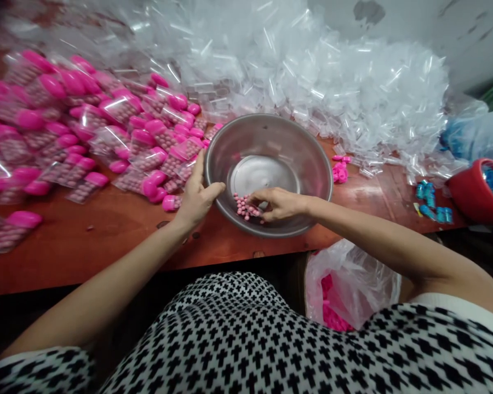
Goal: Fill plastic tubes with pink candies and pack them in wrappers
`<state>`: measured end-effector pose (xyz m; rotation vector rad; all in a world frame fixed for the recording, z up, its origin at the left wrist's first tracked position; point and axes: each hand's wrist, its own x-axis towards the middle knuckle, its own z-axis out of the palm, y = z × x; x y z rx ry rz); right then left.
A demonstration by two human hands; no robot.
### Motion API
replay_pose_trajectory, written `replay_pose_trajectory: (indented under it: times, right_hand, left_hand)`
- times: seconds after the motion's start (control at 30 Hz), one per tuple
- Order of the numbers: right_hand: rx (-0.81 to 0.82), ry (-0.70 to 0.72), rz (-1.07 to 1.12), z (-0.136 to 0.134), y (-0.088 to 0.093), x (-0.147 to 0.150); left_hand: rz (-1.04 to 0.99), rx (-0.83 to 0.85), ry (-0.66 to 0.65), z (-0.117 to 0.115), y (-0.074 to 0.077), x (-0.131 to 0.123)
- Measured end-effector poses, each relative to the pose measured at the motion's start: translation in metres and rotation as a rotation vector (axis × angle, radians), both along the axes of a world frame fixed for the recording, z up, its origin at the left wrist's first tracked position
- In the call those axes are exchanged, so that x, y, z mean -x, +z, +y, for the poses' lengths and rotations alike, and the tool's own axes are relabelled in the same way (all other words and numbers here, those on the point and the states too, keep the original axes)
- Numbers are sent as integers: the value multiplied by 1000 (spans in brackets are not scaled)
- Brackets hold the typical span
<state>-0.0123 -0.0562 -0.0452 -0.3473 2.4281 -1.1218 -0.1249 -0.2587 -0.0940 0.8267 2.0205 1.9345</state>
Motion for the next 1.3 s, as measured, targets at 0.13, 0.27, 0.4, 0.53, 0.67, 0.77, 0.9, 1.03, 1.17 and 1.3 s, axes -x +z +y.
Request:
replay_pose_trajectory:
  times: [0.13,0.27,0.4,0.53,0.67,0.77,0.9,1.03,1.17,1.3]
  right_hand:
    - [401,-403,-28,-1,11,-7]
    - [644,-619,31,-6,24,-14]
    - [670,-688,181,-10,34,-19]
    - [558,-719,254,-3,40,-29]
    - [497,-721,308,8,43,-39]
    - [418,-678,375,14,46,-42]
    - [277,-558,440,20,47,-45]
    - [308,-633,477,28,48,-64]
    - [268,-760,575,35,51,-89]
    - [41,-835,605,48,43,-108]
  left_hand:
    - [302,88,48,-7,26,0]
    - [398,111,-122,3,58,-15]
    - [151,72,-380,25,66,-28]
    - [-265,-39,-487,40,60,-30]
    - [-484,-93,-525,46,57,-31]
    - [-506,-92,-545,50,55,-33]
    - [-465,-85,-562,53,50,-35]
    - [-468,-107,-475,55,49,-37]
    - [-481,-71,-496,58,52,-40]
    - [-499,-84,-479,62,58,-43]
